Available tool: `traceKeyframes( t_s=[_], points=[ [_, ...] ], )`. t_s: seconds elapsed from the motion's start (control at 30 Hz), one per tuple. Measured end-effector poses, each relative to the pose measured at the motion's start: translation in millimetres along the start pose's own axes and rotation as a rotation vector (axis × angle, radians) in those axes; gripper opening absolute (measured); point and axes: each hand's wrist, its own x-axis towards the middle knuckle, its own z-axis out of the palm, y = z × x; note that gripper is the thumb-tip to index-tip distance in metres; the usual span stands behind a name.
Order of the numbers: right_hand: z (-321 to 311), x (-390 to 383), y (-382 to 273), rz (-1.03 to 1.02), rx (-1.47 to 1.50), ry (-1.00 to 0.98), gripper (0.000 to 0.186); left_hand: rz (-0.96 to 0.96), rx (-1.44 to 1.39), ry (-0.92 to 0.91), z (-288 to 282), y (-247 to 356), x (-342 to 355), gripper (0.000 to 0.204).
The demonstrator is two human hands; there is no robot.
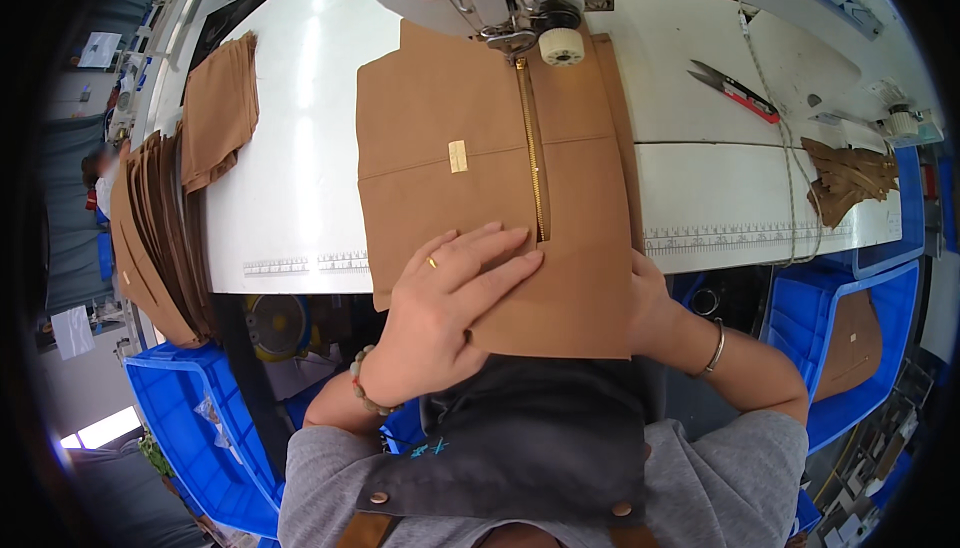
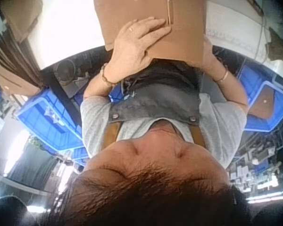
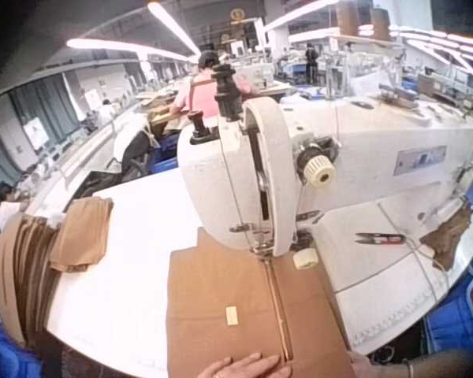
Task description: Sewing leather pieces and zippers together using an industrial sewing machine.
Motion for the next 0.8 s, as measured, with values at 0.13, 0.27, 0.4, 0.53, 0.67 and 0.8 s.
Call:
traceKeyframes(
  t_s=[0.13, 0.27, 0.4, 0.53, 0.67, 0.8],
  points=[
    [10.9, -17.1, 7.1, 0.162, 0.235, -0.06, 0.041, 0.035, 0.201, 0.02, 6.1, 5.7, -6.7, 0.062],
    [8.6, -20.2, 15.9, -0.115, -0.034, 0.015, 0.045, 0.061, 0.191, 0.051, 7.9, 1.3, -7.0, 0.064],
    [12.3, -25.5, 15.5, -0.099, 0.032, 0.022, 0.044, 0.065, 0.188, 0.059, 11.7, 1.7, -4.7, 0.063],
    [22.1, -38.5, 16.5, -0.077, 0.041, 0.01, 0.043, 0.054, 0.217, 0.055, 12.2, 3.9, -4.1, 0.062],
    [33.4, -51.8, 17.2, 0.027, 0.185, -0.06, 0.041, 0.056, 0.23, 0.051, 12.8, 4.1, -2.6, 0.061],
    [36.7, -60.2, 9.5, 0.429, 0.589, -0.157, 0.039, 0.05, 0.234, 0.031, 13.2, 5.0, -1.9, 0.06]
  ],
)
